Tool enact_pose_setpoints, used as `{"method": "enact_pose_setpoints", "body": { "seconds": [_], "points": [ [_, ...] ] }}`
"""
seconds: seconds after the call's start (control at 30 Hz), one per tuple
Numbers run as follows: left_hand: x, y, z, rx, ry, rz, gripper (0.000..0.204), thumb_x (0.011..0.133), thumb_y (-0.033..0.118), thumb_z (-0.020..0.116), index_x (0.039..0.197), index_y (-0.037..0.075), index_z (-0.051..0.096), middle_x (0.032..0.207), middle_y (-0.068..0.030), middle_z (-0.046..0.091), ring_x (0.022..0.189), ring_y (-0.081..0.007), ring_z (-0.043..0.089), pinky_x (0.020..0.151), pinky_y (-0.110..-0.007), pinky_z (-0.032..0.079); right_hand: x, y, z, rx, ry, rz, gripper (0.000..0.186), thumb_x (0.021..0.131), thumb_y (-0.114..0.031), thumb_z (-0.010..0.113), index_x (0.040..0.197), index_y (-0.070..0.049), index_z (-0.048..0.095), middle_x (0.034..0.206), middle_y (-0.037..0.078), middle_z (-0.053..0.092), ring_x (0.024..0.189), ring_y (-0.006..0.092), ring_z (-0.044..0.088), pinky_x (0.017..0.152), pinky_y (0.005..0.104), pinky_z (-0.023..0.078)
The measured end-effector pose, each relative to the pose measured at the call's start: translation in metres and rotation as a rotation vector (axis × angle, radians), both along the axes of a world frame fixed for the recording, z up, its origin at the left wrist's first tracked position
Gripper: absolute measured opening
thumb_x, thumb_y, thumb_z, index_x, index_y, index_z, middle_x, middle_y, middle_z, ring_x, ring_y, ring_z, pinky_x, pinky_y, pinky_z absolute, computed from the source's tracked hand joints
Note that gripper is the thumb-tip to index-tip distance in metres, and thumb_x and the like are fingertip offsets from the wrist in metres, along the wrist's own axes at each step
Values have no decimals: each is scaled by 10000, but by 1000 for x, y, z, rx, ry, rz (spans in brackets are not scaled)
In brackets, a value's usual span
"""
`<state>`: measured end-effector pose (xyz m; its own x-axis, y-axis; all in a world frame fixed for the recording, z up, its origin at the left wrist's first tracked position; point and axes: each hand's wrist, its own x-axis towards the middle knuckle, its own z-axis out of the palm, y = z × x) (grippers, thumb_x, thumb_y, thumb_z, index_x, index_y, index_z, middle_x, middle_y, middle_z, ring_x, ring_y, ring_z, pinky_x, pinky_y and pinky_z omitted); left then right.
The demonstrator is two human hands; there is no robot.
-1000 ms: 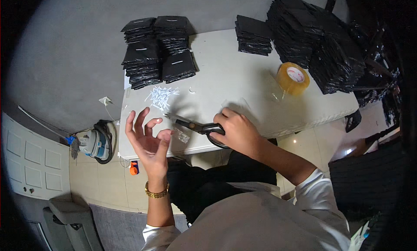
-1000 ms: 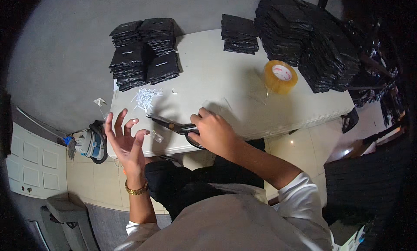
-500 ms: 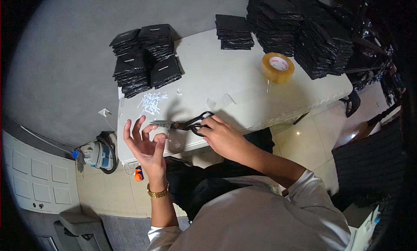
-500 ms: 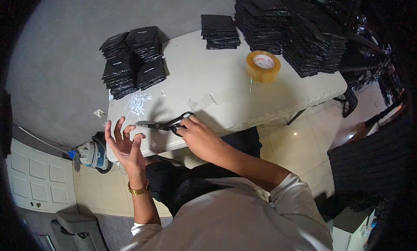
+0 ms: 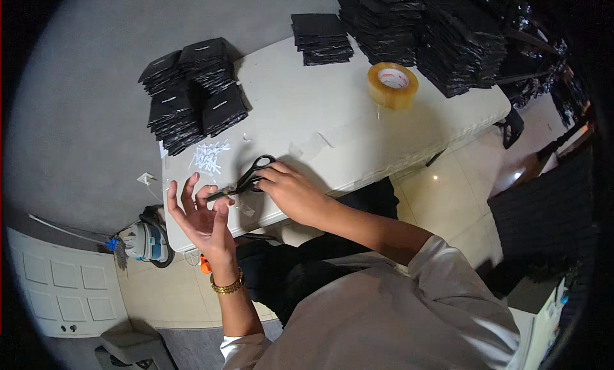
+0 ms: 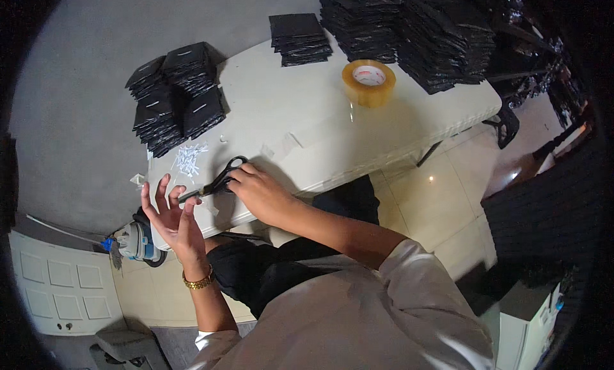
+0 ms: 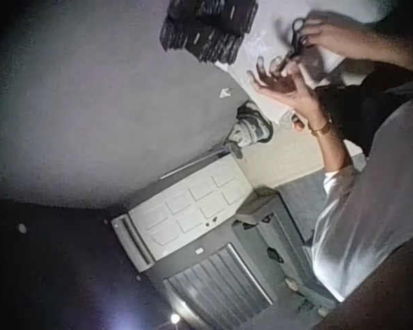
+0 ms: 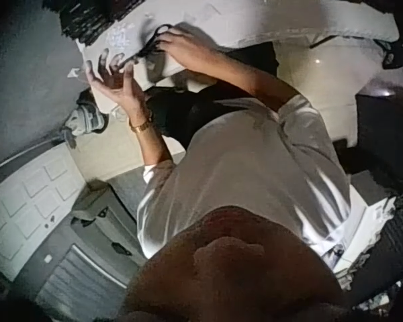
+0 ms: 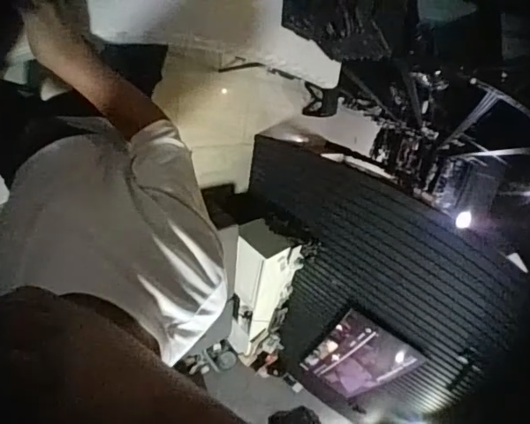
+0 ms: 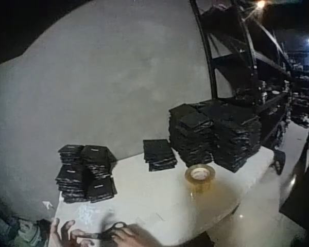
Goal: Cutting and taping labels onto black mailing envelopes.
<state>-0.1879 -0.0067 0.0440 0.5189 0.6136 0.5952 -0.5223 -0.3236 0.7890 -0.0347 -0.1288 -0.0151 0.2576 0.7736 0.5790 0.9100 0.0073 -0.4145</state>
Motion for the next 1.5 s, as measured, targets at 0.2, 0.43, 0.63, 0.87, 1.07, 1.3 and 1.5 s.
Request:
{"method": "enact_pose_setpoints", "body": {
  "seconds": [0.2, 0.43, 0.63, 0.87, 1.07, 1.3, 1.5],
  "points": [
    [16, -19, -8, 58, 25, -61, 906, 905, -89, 727, 1650, 108, 249, 1538, -204, 460, 1154, -222, 616, 845, -352, 645, -46, -66, -25, 206, 429, 16, 257, 905, -30, 783, 1119, -5, 643, 1246, 130, 657, 1026, 266, 716, 892, 358, 591],
    [61, -69, -48, 110, 82, -304, 927, 884, -186, 636, 1641, 123, 197, 1564, -233, 382, 1162, -249, 598, 871, -377, 661, -46, -113, -37, 516, 1426, 52, 375, 958, 61, 742, 1292, 5, 580, 1212, 112, 673, 1042, 142, 698, 936, 308, 603],
    [76, -84, -54, 128, 109, -333, 894, 900, -169, 634, 1628, 121, 205, 1549, -224, 382, 1171, -248, 589, 876, -383, 660, -37, -116, -59, 573, 1451, -58, 254, 999, 33, 710, 1242, 22, 635, 1139, 113, 711, 994, 151, 728, 891, 341, 650],
    [83, -88, -58, 119, 131, -372, 829, 911, -158, 628, 1591, 82, 221, 1558, -247, 384, 1171, -253, 600, 885, -380, 655, -33, -116, -66, 583, 1385, -225, 90, 992, -14, 755, 1067, 23, 720, 945, 74, 758, 819, 117, 734, 779, 277, 625],
    [100, -95, -66, 249, 194, -448, 833, 896, -170, 592, 1598, 105, 237, 1573, -248, 381, 1192, -255, 591, 902, -404, 656, -30, -121, -86, 693, 1290, -367, 109, 975, -45, 793, 1051, 4, 734, 914, 49, 758, 776, 67, 694, 697, 224, 554],
    [109, -92, -74, 347, 226, -444, 801, 899, -156, 575, 1589, 94, 254, 1580, -252, 384, 1233, -270, 588, 917, -385, 614, -24, -114, -100, 767, 1283, -385, 237, 955, 0, 801, 932, -48, 570, 816, 34, 695, 709, 62, 642, 649, 236, 531],
    [112, -95, -71, 382, 214, -454, 802, 891, -159, 566, 1589, 89, 259, 1591, -248, 355, 1251, -275, 589, 922, -369, 599, -21, -109, -100, 856, 1280, -384, 294, 954, 27, 792, 903, -61, 516, 821, 34, 688, 728, 48, 620, 637, 225, 509]
  ]
}}
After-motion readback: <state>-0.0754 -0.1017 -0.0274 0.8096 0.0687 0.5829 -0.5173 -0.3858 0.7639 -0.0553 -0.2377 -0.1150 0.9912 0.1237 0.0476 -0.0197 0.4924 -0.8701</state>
